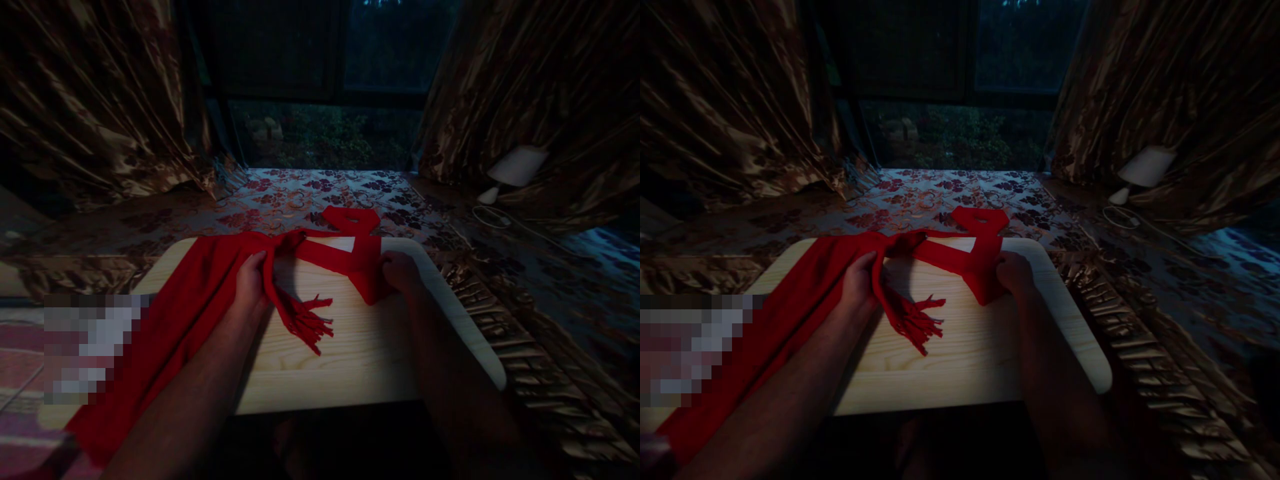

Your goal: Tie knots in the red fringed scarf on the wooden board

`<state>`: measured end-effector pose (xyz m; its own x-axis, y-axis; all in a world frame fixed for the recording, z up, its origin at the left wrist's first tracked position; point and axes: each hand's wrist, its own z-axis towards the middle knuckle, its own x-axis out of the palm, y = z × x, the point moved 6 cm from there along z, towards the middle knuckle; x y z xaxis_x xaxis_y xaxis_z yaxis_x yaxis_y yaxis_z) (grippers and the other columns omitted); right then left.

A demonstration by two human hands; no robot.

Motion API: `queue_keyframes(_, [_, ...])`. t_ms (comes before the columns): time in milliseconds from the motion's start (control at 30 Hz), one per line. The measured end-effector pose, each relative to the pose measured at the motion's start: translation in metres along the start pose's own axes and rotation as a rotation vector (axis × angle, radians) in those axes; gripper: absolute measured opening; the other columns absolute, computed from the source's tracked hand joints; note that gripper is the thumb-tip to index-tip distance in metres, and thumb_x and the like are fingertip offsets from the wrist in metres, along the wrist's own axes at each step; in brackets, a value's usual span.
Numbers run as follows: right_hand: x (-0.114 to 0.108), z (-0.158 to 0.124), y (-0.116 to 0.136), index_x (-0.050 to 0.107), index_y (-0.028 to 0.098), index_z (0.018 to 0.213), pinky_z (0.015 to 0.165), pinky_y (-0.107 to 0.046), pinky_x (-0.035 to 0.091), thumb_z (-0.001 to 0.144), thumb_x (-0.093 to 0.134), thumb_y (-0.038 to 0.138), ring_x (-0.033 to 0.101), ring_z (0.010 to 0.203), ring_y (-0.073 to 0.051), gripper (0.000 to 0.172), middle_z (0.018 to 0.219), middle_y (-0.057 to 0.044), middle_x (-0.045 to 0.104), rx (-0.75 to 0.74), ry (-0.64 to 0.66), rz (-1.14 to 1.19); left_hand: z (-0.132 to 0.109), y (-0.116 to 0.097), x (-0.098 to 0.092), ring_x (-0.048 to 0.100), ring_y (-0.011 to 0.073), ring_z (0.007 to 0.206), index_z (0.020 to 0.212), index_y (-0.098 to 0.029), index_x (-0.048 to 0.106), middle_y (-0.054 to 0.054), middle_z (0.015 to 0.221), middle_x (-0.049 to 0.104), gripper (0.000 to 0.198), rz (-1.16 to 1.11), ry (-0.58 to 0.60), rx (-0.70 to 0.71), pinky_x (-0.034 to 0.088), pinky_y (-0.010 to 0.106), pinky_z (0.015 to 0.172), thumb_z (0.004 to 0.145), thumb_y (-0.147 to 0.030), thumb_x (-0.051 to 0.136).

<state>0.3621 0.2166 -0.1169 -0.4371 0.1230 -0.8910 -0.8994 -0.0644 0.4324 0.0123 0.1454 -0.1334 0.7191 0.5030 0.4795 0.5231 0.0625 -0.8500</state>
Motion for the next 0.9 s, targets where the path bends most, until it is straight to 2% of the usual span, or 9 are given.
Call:
queue_keyframes(100, [0.004,-0.003,0.017,0.077,0.021,0.09,0.081,-0.028,0.044,0.082,0.049,0.017,0.067,0.089,-0.018,0.029,0.097,-0.004,0.077,-0.142,-0.032,0.13,-0.003,0.005,0.005,0.045,0.0087,0.041,0.074,-0.019,0.056,-0.006,0.054,0.053,0.017,0.03,0.047,-0.014,0.035,0.023,0.039,0.069,-0.033,0.065])
queue_keyframes(167, [0.005,-0.005,0.024,0.075,0.02,0.085,0.072,-0.027,0.042,0.089,0.051,0.03,0.064,0.079,-0.017,0.027,0.085,-0.004,0.075,-0.175,-0.047,0.164,-0.003,0.006,0.005,0.045,0.0086,0.041,0.075,-0.019,0.055,-0.006,0.055,0.053,0.02,0.044,0.05,0.009,0.035,0.023,0.04,0.067,-0.034,0.067])
queue_keyframes(267, [0.005,-0.011,0.034,0.071,0.019,0.076,0.064,-0.026,0.037,0.092,0.052,0.048,0.058,0.069,-0.015,0.039,0.073,-0.003,0.069,-0.278,-0.011,0.175,-0.001,0.006,0.003,0.045,0.0087,0.042,0.075,-0.019,0.055,-0.007,0.055,0.052,0.023,0.053,0.04,0.039,0.035,0.023,0.04,0.066,-0.036,0.068])
queue_keyframes(367, [0.009,-0.02,0.047,0.073,0.019,0.08,0.067,-0.025,0.037,0.085,0.065,0.049,0.059,0.073,-0.015,0.031,0.08,-0.002,0.07,-0.455,0.112,0.159,0.0,0.004,0.001,0.045,0.0083,0.043,0.075,-0.02,0.054,-0.008,0.056,0.051,0.023,0.048,0.016,0.076,0.036,0.023,0.041,0.064,-0.034,0.068])
queue_keyframes(467, [0.013,-0.028,0.054,0.072,0.019,0.079,0.069,-0.025,0.038,0.074,0.075,0.038,0.059,0.075,-0.016,0.02,0.082,-0.003,0.07,-0.535,0.216,0.092,0.0,0.0,-0.001,0.046,0.0084,0.046,0.075,-0.02,0.053,-0.008,0.059,0.053,0.022,0.053,-0.018,0.119,0.038,0.022,0.043,0.061,-0.03,0.068])
queue_keyframes(567, [0.012,-0.029,0.055,0.067,0.019,0.075,0.066,-0.026,0.036,0.078,0.066,0.031,0.056,0.07,-0.015,0.012,0.075,-0.002,0.067,-0.493,0.217,0.115,0.0,-0.001,-0.003,0.047,0.0093,0.048,0.072,-0.02,0.052,-0.008,0.06,0.053,0.02,0.088,-0.032,0.127,0.041,0.022,0.046,0.058,-0.026,0.066])
queue_keyframes(733, [-0.006,-0.012,0.039,0.055,0.021,0.073,0.063,-0.028,0.033,0.082,0.053,0.036,0.048,0.065,-0.016,0.018,0.068,0.0,0.058,-0.26,-0.097,0.338,0.0,0.004,0.001,0.055,0.012,0.056,0.075,-0.019,0.057,-0.004,0.065,0.06,0.021,0.185,0.016,0.123,0.044,0.023,0.054,0.055,-0.023,0.061])
queue_keyframes(833, [-0.011,-0.005,0.028,0.052,0.022,0.072,0.064,-0.029,0.035,0.082,0.05,0.039,0.046,0.066,-0.016,0.02,0.067,0.001,0.054,-0.141,-0.191,0.5,-0.004,0.011,0.005,0.062,0.0167,0.064,0.099,-0.019,0.061,-0.001,0.076,0.067,0.043,0.293,0.061,0.113,0.049,0.028,0.063,0.057,-0.024,0.065])
queue_keyframes(900, [-0.008,-0.005,0.028,0.053,0.021,0.074,0.065,-0.028,0.038,0.082,0.052,0.042,0.047,0.068,-0.016,0.022,0.069,0.001,0.054,-0.126,-0.162,0.647,-0.01,0.007,0.01,0.067,0.0216,0.081,0.122,-0.02,0.058,0.005,0.095,0.072,0.063,0.507,0.104,0.226,0.052,0.033,0.075,0.06,-0.024,0.069])
